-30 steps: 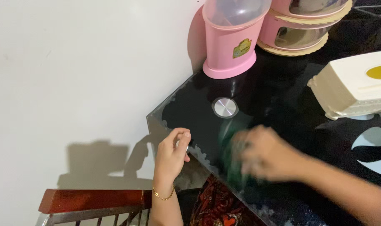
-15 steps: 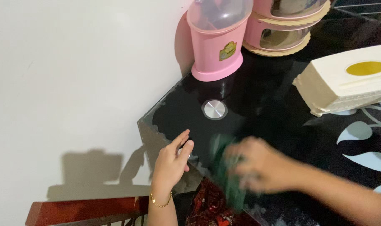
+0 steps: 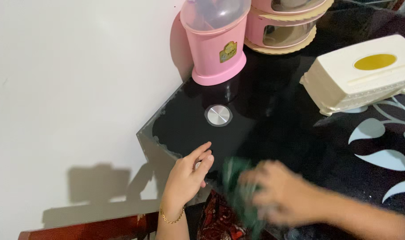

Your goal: The person cleans a black glass table by spraying a cleaning solution and wiping with a green cloth. They move a pink container and a white tissue box aside to clean underneath, then return them to their original positions. The person also wipes the decorative white pattern on the table surface.

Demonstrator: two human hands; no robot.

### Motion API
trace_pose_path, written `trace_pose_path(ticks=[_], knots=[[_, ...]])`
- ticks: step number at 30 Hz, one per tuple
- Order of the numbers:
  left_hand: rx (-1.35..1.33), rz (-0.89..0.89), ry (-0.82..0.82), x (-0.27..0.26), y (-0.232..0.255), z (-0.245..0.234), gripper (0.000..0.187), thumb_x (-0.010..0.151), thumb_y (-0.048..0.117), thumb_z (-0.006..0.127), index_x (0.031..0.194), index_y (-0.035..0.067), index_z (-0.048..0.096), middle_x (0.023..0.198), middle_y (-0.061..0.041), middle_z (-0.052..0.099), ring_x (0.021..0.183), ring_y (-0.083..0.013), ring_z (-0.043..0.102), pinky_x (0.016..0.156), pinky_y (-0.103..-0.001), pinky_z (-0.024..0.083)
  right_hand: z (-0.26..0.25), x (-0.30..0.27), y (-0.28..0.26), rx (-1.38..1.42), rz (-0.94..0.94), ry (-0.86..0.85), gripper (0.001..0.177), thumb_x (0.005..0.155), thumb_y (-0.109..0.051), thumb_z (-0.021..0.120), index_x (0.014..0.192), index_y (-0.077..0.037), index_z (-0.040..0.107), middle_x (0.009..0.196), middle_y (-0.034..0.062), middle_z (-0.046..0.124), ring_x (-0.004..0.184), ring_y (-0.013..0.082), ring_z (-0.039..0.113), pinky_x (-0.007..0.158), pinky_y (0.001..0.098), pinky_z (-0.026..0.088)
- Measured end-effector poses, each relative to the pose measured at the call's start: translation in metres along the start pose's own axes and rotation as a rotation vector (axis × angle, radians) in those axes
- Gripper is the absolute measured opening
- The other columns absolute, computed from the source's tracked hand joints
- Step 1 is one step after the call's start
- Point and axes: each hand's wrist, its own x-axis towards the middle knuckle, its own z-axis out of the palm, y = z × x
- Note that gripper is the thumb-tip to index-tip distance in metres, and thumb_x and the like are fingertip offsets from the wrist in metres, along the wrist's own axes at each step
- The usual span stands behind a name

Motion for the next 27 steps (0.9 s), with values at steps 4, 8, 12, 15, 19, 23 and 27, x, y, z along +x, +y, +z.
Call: trace_pose_path(ticks=[4, 8, 12, 15, 19, 23, 27], knots=[[0.016, -0.019, -0.031, -0.004, 0.001, 0.002, 0.059, 0.09, 0.045, 0.056, 0.143, 0.016, 0.058, 0.119, -0.005, 0.078, 0.045, -0.0104, 0.062, 0.054, -0.027, 0.055, -0.028, -0.017, 0.09, -0.425, 0.623, 0.083, 0.041, 0.078, -0.044, 0.075, 0.118, -0.035, 0.072, 0.131, 0.0121, 0.055, 0.103, 0.0331, 0.054, 0.083, 0.0483, 0.047], [-0.034, -0.003, -0.057, -0.01, 0.001, 0.006, 0.057, 0.092, 0.041, 0.059, 0.143, 0.014, 0.061, 0.094, -0.008, 0.08, 0.046, -0.0096, 0.059, 0.052, -0.027, 0.051, -0.02, 0.006, 0.072, -0.557, 0.673, 0.193, 0.046, 0.075, -0.045, 0.077, 0.119, -0.032, 0.071, 0.135, 0.017, 0.054, 0.105, 0.039, 0.053, 0.081, 0.0515, 0.047], [-0.064, 0.015, -0.052, -0.007, 0.003, 0.008, 0.055, 0.093, 0.038, 0.059, 0.141, 0.012, 0.061, 0.087, -0.003, 0.076, 0.047, -0.009, 0.059, 0.05, -0.027, 0.052, 0.011, 0.018, -0.02, -0.171, 0.071, 0.143, 0.04, 0.073, -0.04, 0.08, 0.109, -0.025, 0.07, 0.131, 0.0149, 0.056, 0.115, 0.0399, 0.054, 0.085, 0.0547, 0.046], [-0.054, 0.029, -0.038, -0.003, 0.003, 0.007, 0.053, 0.094, 0.038, 0.059, 0.14, 0.012, 0.063, 0.082, -0.007, 0.075, 0.048, -0.0084, 0.059, 0.051, -0.026, 0.053, 0.018, 0.015, -0.018, -0.056, 0.021, 0.038, 0.03, 0.076, -0.042, 0.082, 0.099, -0.025, 0.072, 0.131, 0.0165, 0.058, 0.109, 0.0405, 0.054, 0.083, 0.0532, 0.046], [-0.126, 0.108, -0.013, 0.002, 0.003, 0.003, 0.047, 0.094, 0.033, 0.057, 0.133, 0.008, 0.066, 0.086, -0.002, 0.076, 0.049, -0.0087, 0.06, 0.051, -0.026, 0.053, -0.01, 0.016, 0.083, -0.279, 0.316, 0.133, 0.033, 0.08, -0.043, 0.076, 0.107, -0.024, 0.071, 0.124, 0.0062, 0.063, 0.113, 0.0314, 0.064, 0.087, 0.0479, 0.051], [-0.136, 0.196, 0.067, 0.021, 0.008, -0.011, 0.037, 0.098, 0.033, 0.053, 0.103, 0.003, 0.073, 0.077, -0.004, 0.073, 0.051, -0.01, 0.061, 0.048, -0.027, 0.048, -0.035, 0.035, 0.124, -0.655, 0.717, 0.412, 0.04, 0.084, -0.043, 0.075, 0.119, -0.023, 0.074, 0.129, 0.0196, 0.059, 0.098, 0.0426, 0.058, 0.078, 0.0526, 0.049], [-0.328, 0.334, 0.187, 0.072, 0.03, -0.028, 0.045, 0.102, 0.038, 0.055, 0.075, 0.002, 0.062, 0.063, -0.006, 0.062, 0.052, -0.0114, 0.061, 0.049, -0.029, 0.052, -0.007, 0.065, 0.066, -0.601, 0.73, 0.078, 0.041, 0.086, -0.045, 0.071, 0.121, -0.024, 0.07, 0.132, 0.0181, 0.056, 0.101, 0.0387, 0.058, 0.076, 0.0499, 0.051]])
